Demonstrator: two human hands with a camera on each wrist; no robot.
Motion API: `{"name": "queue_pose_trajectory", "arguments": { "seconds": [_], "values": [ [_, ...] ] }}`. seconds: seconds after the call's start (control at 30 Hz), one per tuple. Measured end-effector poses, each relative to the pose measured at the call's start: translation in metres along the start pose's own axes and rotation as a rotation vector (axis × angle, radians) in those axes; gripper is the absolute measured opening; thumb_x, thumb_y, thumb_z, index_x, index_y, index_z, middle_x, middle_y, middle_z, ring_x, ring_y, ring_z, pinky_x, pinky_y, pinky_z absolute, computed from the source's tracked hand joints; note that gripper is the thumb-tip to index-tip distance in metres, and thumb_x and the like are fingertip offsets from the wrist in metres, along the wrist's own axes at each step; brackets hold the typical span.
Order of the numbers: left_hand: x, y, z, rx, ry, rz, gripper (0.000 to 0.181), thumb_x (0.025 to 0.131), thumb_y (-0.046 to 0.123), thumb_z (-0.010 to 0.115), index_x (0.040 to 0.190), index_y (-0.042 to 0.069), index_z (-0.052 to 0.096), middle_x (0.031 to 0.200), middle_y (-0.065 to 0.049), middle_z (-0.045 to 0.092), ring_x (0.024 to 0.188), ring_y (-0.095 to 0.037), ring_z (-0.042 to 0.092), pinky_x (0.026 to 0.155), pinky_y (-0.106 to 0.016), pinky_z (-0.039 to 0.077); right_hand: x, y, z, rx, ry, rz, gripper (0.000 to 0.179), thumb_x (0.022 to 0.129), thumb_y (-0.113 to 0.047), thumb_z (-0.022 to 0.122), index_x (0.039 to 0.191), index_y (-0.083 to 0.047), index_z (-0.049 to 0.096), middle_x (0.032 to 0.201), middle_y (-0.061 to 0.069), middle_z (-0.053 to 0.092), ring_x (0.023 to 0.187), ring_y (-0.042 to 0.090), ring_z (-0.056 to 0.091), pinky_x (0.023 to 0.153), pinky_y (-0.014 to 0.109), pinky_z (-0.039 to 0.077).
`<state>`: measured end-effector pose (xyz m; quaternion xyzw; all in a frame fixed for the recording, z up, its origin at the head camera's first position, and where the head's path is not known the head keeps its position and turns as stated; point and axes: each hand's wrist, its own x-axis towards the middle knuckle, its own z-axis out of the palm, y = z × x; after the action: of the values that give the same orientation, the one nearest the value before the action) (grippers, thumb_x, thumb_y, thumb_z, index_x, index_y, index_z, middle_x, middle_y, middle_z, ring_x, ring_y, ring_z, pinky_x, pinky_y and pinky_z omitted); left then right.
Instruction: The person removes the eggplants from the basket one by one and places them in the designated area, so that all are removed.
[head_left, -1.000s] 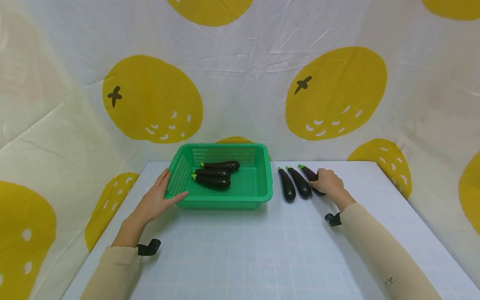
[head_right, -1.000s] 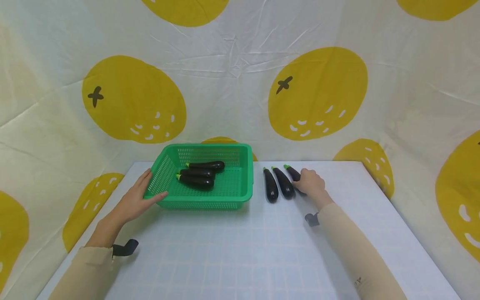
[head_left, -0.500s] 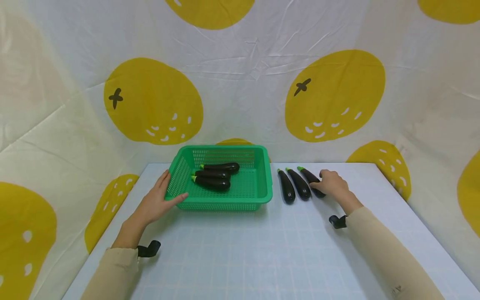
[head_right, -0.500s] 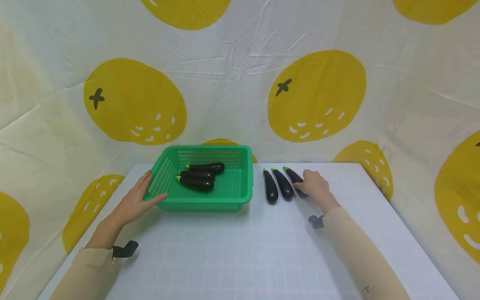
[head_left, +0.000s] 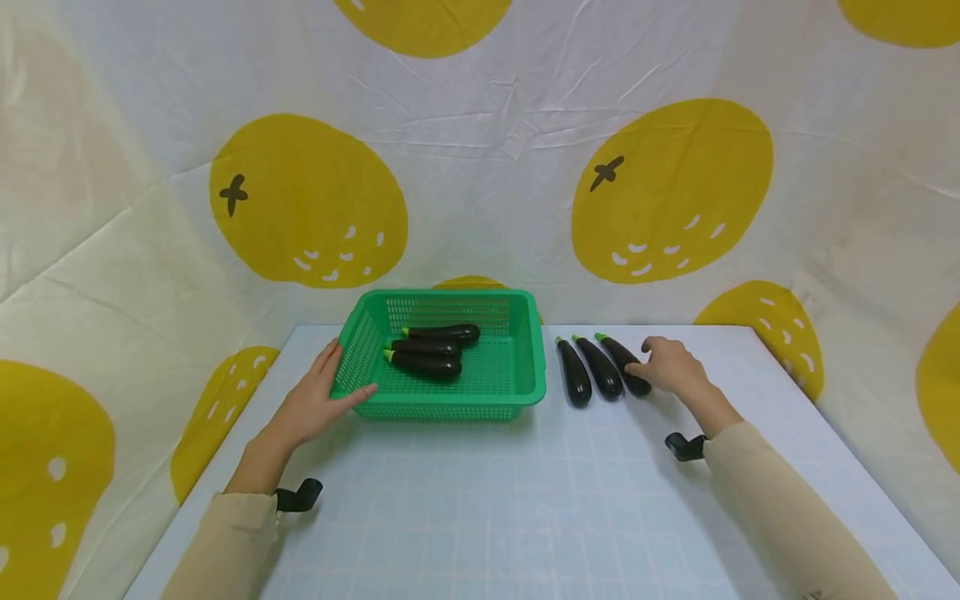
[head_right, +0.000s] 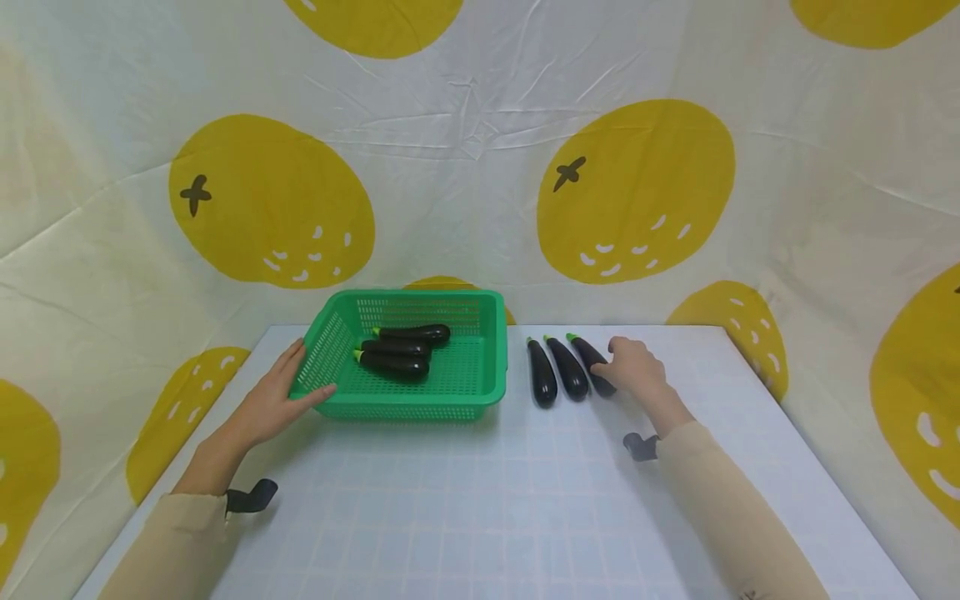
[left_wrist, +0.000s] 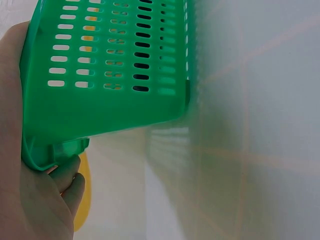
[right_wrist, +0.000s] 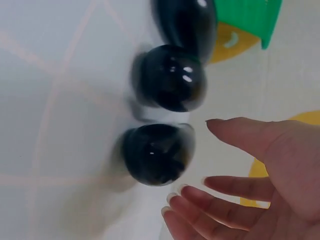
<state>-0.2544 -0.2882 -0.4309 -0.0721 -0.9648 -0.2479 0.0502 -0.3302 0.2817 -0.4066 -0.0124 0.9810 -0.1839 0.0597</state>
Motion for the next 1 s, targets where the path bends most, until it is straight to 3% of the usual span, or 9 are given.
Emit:
{"name": "queue_pose_trajectory", "arguments": {
  "seconds": [0.23,0.53,1.0],
  "values": [
    [0.001,0.0,0.0,0.011,0.009,0.012,0.11,0.093,0.071,0.056,0.165,0.003,0.006,0.171,-0.017,0.004,0.15,-0.051,0.022,0.11,-0.075,0.028,-0.012,-0.008,-0.013,0.068,0.035,-0.075,0.059,0.096,-0.033,0.069,0.133,0.011,0.054,0.114,0.03,0.063,0.093,0.04,0.062,0.078,0.051,0.054],
    [0.002,-0.001,0.001,0.01,0.007,-0.001,0.111,0.092,0.072,0.056,0.165,0.005,0.006,0.172,-0.015,0.003,0.15,-0.05,0.022,0.111,-0.074,0.028,-0.013,-0.02,-0.014,0.113,0.067,-0.187,0.056,0.096,-0.033,0.07,0.131,0.008,0.058,0.12,0.029,0.065,0.106,0.044,0.062,0.084,0.054,0.055],
    [0.001,-0.001,0.001,0.004,0.003,-0.002,0.111,0.092,0.072,0.056,0.165,0.005,0.005,0.172,-0.015,0.002,0.151,-0.049,0.021,0.112,-0.073,0.027,-0.024,-0.069,-0.015,0.134,0.102,-0.363,0.043,0.094,-0.026,0.073,0.125,0.004,0.064,0.114,0.024,0.068,0.098,0.034,0.062,0.083,0.05,0.055]
  ]
}}
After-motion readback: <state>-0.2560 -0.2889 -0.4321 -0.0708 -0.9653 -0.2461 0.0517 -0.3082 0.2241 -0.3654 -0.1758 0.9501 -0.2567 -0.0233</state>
